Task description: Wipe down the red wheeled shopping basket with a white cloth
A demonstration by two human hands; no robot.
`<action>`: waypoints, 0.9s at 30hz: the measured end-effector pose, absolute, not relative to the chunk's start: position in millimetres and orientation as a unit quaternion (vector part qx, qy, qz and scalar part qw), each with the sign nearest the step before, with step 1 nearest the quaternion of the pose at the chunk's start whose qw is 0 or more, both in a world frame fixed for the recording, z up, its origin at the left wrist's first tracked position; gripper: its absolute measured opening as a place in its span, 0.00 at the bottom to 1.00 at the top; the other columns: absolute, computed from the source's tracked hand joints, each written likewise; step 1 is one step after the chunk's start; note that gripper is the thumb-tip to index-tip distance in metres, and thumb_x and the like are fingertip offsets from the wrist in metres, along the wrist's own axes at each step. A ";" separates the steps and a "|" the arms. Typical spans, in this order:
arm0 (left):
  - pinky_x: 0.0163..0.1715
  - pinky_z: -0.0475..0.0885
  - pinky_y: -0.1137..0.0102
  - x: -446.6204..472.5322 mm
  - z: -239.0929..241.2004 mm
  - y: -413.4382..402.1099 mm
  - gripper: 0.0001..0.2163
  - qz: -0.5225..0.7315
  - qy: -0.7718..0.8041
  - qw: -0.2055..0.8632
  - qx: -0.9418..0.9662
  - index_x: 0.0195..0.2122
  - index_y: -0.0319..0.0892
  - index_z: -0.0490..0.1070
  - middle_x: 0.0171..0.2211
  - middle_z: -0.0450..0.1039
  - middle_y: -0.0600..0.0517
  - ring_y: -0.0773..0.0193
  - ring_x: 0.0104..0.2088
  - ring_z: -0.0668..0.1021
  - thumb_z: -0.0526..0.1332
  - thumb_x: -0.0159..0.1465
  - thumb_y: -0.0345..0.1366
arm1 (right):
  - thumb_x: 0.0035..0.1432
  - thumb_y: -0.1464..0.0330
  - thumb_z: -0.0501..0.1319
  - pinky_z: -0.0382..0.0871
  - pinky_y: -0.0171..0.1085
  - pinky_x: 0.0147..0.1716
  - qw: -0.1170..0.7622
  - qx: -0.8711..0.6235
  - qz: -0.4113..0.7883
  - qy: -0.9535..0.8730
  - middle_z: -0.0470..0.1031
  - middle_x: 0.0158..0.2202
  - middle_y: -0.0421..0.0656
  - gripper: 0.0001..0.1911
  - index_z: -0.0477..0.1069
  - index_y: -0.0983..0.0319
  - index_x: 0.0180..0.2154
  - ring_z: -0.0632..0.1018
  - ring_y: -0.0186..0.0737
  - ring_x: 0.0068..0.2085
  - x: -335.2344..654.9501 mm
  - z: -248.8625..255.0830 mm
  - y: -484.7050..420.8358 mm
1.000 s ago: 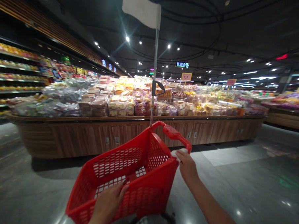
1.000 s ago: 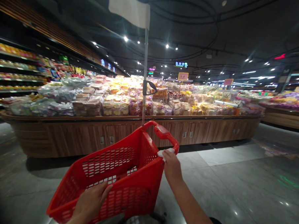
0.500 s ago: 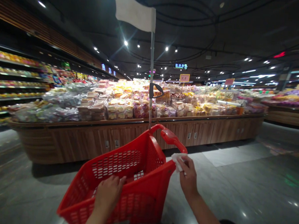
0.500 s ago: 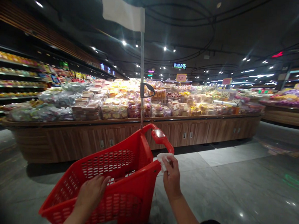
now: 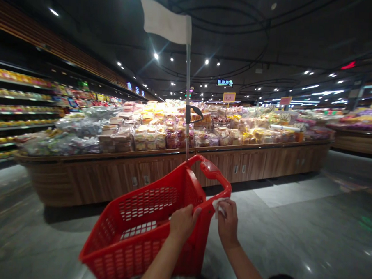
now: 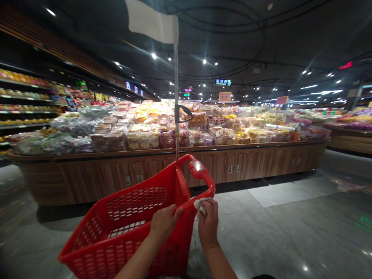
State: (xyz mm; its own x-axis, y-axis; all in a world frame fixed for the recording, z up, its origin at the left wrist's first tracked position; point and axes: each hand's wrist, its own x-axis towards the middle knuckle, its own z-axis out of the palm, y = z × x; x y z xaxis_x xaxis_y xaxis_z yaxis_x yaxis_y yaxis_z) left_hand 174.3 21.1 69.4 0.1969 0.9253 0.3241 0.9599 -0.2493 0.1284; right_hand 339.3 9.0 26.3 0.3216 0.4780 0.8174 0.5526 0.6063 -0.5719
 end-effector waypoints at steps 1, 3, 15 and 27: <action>0.32 0.64 0.68 174.9 69.5 20.4 0.27 -0.168 -0.612 0.051 -0.771 0.34 0.43 0.68 0.31 0.76 0.47 0.57 0.34 0.78 0.34 0.64 0.52 | 0.51 0.77 0.52 0.66 0.44 0.43 0.677 -0.442 -0.015 -0.588 0.64 0.39 0.44 0.11 0.67 0.60 0.35 0.68 0.42 0.43 332.4 22.5 7.1; 0.31 0.64 0.68 176.4 69.8 19.2 0.27 -0.166 -0.614 0.051 -0.770 0.33 0.43 0.68 0.31 0.76 0.47 0.57 0.34 0.78 0.34 0.64 0.52 | 0.50 0.77 0.52 0.66 0.42 0.42 0.661 -0.434 0.010 -0.612 0.64 0.38 0.43 0.11 0.66 0.59 0.34 0.69 0.42 0.42 322.5 17.2 3.9; 0.30 0.62 0.69 176.0 73.1 14.2 0.26 -0.164 -0.618 0.042 -0.768 0.33 0.42 0.68 0.32 0.76 0.47 0.59 0.34 0.78 0.35 0.65 0.51 | 0.56 0.71 0.52 0.65 0.41 0.40 0.705 -0.451 0.027 -0.547 0.65 0.36 0.43 0.04 0.64 0.60 0.35 0.69 0.41 0.40 331.4 33.8 1.9; 0.31 0.63 0.68 171.2 70.6 12.1 0.28 -0.179 -0.607 0.028 -0.774 0.31 0.43 0.70 0.31 0.76 0.47 0.57 0.34 0.78 0.37 0.63 0.56 | 0.52 0.59 0.55 0.65 0.37 0.32 0.579 -0.553 0.174 -0.573 0.74 0.31 0.45 0.16 0.70 0.66 0.34 0.72 0.41 0.33 407.8 109.0 59.5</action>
State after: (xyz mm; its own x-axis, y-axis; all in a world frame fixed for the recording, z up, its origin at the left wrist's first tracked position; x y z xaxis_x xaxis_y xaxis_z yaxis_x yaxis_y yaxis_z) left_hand 171.2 12.1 70.6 0.1994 0.9291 0.3114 0.9493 -0.2620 0.1736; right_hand 407.8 59.5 109.0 0.2838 0.8351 0.4712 0.4322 0.3273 -0.8403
